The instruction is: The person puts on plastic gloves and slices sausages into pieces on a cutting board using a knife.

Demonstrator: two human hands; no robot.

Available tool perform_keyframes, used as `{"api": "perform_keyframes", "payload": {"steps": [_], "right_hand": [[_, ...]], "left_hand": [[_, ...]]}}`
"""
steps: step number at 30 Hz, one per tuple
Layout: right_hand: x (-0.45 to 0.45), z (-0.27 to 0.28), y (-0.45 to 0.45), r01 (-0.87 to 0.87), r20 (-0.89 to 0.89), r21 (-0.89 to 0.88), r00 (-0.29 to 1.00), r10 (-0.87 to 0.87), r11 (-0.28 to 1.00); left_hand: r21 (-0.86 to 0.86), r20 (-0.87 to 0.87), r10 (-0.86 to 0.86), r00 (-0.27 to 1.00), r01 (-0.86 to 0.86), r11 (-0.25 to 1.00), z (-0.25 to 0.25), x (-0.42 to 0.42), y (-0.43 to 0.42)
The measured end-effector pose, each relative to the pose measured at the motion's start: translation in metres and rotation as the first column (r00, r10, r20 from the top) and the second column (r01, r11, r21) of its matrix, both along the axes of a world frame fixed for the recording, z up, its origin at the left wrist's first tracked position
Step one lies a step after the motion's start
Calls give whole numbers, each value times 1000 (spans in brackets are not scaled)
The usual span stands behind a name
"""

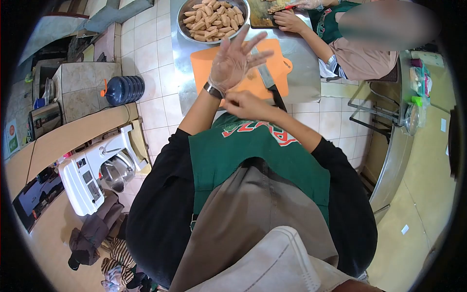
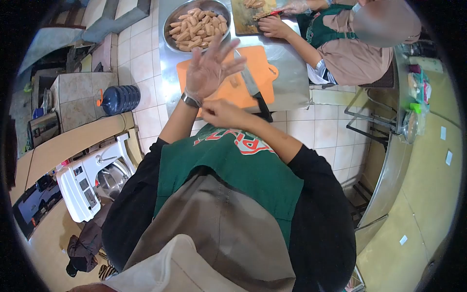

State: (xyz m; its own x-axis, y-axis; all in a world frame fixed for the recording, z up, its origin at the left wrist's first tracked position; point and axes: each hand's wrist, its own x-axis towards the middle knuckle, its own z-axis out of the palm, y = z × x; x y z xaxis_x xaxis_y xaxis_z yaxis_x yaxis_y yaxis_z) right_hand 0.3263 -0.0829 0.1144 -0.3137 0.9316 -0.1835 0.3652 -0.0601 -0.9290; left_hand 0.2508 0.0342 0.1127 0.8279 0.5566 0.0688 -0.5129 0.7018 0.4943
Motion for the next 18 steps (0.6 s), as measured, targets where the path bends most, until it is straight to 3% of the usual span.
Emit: {"api": "perform_keyframes", "payload": {"steps": [1,2,3,5,8,10,12,14,18], "right_hand": [[-4,-8,-3,-10,-53,-49,999,8,999],[-5,-25,-3,132,-134,61,983,-123,989],[3,-21,3,124,-134,61,984,-115,990],[26,-6,18,537,-274,-91,796,-539,839],[39,-15,35,546,-126,-7,831,-542,838],[38,-25,37,534,-176,-26,830,-530,845],[37,-28,38,510,-232,-42,832,-505,859],[33,-27,35,448,-80,134,894,-441,884],[40,-29,37,355,-11,70,935,-355,932]], "left_hand": [[2,2,5,1000,-5,1000,4,1,4],[44,-35,54,998,-52,998,8,1,6],[86,-71,105,992,-98,991,9,-1,8],[50,-59,104,993,-101,994,4,-6,8],[-71,32,106,994,-104,992,-5,0,-3],[67,-79,142,987,-136,988,-9,6,-9],[38,-76,125,989,-123,992,-11,5,-8],[7,-79,108,991,-108,994,-12,2,-7],[173,-222,37,974,2,985,-21,-3,-8]]}}
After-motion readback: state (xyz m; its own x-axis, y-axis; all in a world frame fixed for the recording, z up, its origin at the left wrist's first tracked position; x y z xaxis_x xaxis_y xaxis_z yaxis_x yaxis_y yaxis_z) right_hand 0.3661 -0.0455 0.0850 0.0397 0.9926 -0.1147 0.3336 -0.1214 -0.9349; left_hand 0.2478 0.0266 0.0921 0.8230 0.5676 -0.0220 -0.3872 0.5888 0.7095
